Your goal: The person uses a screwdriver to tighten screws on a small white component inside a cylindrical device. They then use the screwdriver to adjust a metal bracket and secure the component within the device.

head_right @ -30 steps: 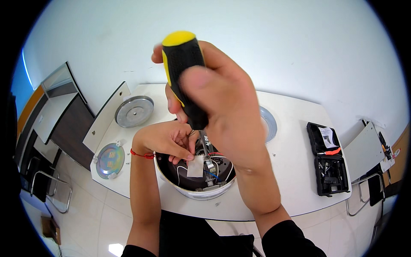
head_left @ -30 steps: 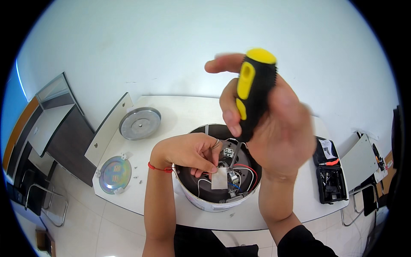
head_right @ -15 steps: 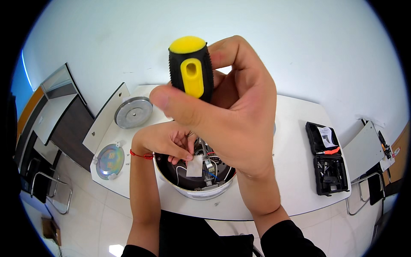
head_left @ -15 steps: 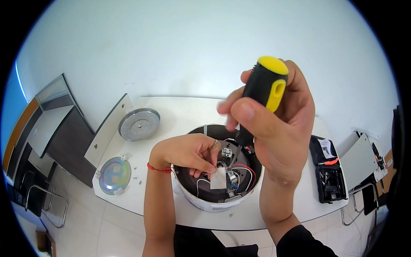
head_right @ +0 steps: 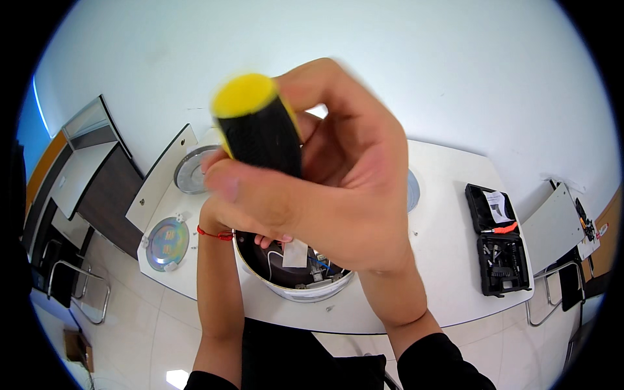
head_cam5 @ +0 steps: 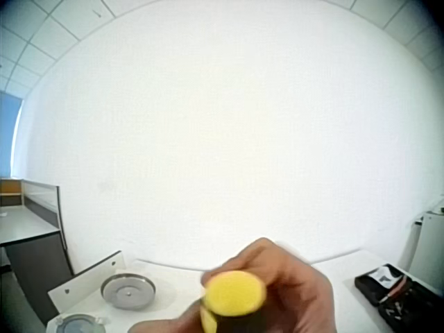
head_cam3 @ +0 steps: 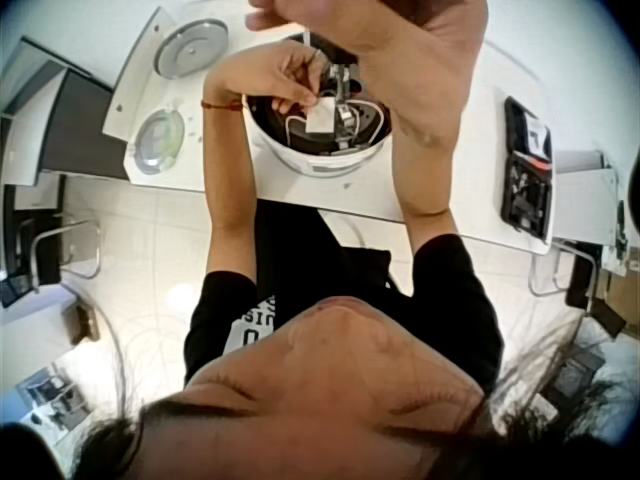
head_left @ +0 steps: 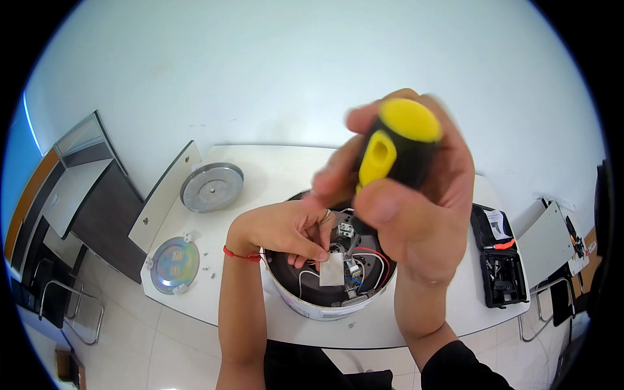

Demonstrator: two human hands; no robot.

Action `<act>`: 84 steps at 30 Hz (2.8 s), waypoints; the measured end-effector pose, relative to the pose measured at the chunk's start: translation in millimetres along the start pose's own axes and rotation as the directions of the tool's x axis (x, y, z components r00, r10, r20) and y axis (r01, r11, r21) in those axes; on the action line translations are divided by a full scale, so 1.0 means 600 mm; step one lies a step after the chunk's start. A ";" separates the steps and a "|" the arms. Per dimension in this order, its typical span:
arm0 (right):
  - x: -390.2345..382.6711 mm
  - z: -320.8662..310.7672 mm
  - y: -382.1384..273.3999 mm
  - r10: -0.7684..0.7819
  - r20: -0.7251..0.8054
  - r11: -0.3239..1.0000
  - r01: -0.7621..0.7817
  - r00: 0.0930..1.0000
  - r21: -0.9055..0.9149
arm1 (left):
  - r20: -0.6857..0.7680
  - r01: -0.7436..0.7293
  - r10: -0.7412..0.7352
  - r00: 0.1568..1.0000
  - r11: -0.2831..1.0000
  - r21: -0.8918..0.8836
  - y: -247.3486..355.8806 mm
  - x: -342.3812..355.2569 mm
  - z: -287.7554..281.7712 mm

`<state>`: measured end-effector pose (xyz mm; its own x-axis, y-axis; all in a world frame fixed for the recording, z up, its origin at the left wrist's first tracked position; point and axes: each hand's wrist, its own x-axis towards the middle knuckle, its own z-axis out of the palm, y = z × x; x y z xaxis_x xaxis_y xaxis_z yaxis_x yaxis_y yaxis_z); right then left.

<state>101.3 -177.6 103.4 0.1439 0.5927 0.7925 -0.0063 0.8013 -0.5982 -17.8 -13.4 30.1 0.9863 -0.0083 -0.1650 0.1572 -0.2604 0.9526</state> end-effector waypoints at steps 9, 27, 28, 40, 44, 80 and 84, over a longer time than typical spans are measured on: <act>0.008 -0.030 -0.011 0.047 0.105 0.983 -0.065 0.993 0.170 | 0.066 -0.026 0.028 0.997 0.999 -0.040 -0.017 0.009 -0.010; 0.007 -0.001 0.020 0.004 0.023 0.997 -0.003 1.000 -0.078 | 0.032 -0.024 0.025 0.999 0.998 -0.055 -0.012 0.004 -0.003; 0.007 -0.003 0.015 0.024 0.023 0.996 -0.022 0.999 -0.085 | 0.033 -0.035 0.036 0.999 0.998 -0.055 -0.011 0.004 -0.003; 0.012 -0.020 0.030 0.086 0.035 0.996 -0.085 0.996 -0.015 | 0.071 -0.041 0.045 0.996 0.998 -0.049 -0.019 0.012 -0.008; 0.016 -0.017 0.036 0.096 0.104 0.993 -0.102 0.990 0.057 | 0.083 -0.043 0.050 0.995 0.996 -0.080 -0.025 0.012 -0.009; 0.018 -0.028 0.048 0.040 0.152 0.990 -0.059 0.988 0.127 | 0.082 -0.044 0.049 0.995 0.997 -0.060 -0.024 0.012 -0.009; 0.025 -0.035 0.056 -0.002 0.255 0.958 -0.071 0.967 0.277 | 0.082 -0.042 0.046 0.996 0.998 -0.047 -0.022 0.013 -0.008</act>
<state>124.0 -143.3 92.9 -0.1129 0.5922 0.7978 -0.2908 0.7481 -0.5965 -12.0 -5.5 17.5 0.9849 -0.0994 -0.1418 0.1180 -0.2140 0.9697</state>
